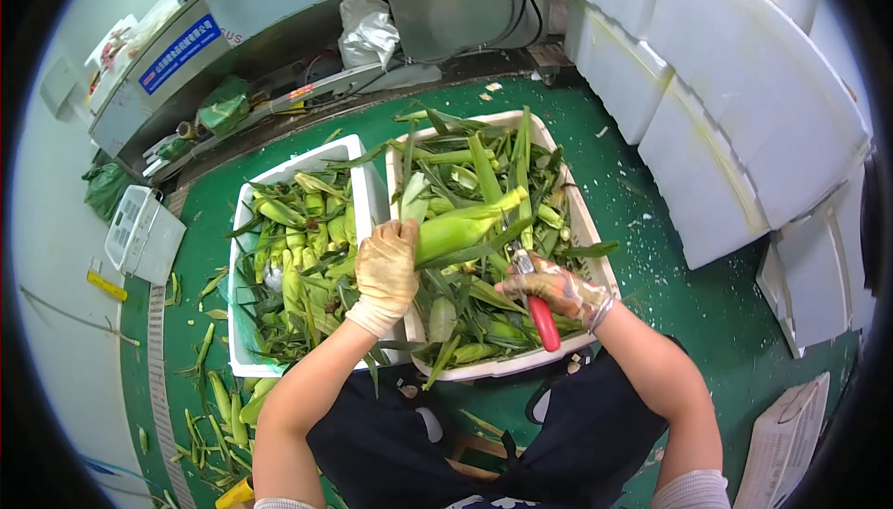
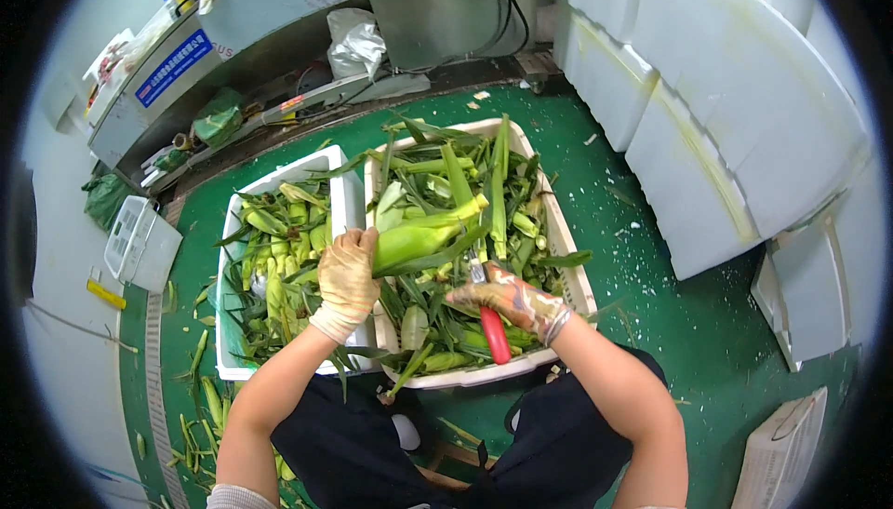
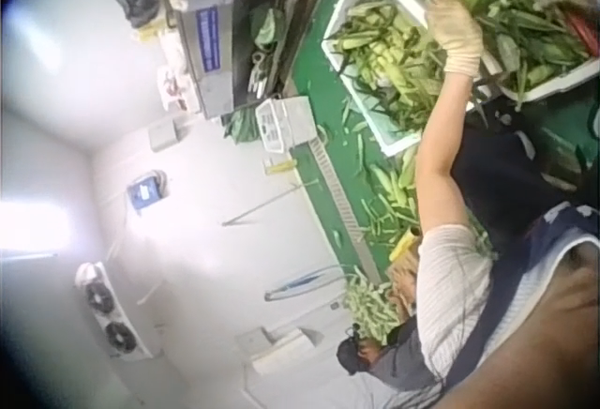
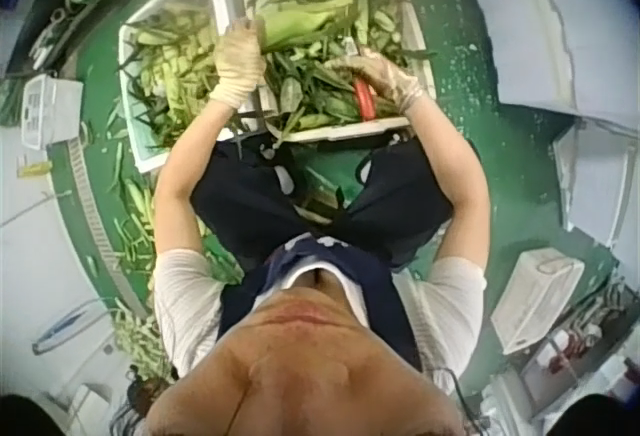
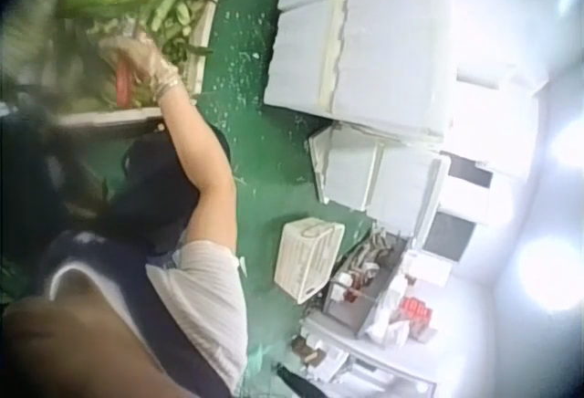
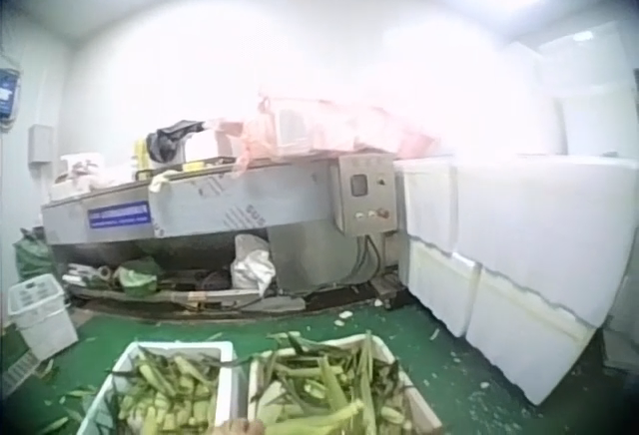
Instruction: The person shucks ears of corn using shears to cut the ends and their hands to pull away the husks, placing the cleaned corn into a white crate and the husks into a beige crate.
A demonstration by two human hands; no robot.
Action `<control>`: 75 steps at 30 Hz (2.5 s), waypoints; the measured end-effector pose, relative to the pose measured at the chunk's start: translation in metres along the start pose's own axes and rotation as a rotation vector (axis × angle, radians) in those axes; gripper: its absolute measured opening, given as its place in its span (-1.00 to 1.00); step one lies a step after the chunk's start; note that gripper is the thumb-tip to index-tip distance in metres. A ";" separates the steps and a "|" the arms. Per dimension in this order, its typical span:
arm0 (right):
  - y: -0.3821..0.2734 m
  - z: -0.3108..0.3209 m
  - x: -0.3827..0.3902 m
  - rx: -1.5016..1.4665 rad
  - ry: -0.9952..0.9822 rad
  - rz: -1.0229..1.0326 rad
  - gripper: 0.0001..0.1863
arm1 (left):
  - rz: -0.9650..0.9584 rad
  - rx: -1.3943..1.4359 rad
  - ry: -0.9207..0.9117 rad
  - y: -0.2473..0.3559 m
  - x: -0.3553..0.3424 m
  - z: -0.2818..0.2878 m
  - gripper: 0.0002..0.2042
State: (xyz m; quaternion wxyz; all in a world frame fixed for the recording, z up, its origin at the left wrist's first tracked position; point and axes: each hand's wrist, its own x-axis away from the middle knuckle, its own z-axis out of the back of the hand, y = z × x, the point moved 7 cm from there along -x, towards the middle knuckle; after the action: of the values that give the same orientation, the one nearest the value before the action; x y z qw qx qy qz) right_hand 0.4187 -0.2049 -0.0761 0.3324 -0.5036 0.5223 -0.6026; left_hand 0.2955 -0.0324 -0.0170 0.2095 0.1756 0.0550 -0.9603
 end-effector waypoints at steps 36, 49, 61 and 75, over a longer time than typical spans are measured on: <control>0.029 0.046 -0.031 0.882 0.455 0.262 -0.62 | -0.547 0.071 -0.203 0.101 -0.055 -0.024 -0.33; -0.031 0.035 0.012 0.836 0.919 0.606 -0.76 | -0.312 0.689 -0.369 0.144 -0.107 -0.038 -0.49; -0.026 -0.048 -0.002 0.817 0.764 0.951 -0.67 | 0.598 1.639 0.040 -0.063 -0.092 -0.092 -0.52; -0.017 -0.057 -0.011 -0.269 0.209 0.102 -0.48 | 0.928 2.027 0.263 -0.135 -0.008 -0.047 -0.35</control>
State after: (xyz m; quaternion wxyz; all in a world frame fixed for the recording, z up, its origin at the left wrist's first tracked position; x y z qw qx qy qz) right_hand 0.3690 -0.1738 -0.0592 0.2360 -0.4511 0.6547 -0.5587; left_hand 0.2605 0.1011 -0.0532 0.3001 0.3685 -0.8008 -0.3645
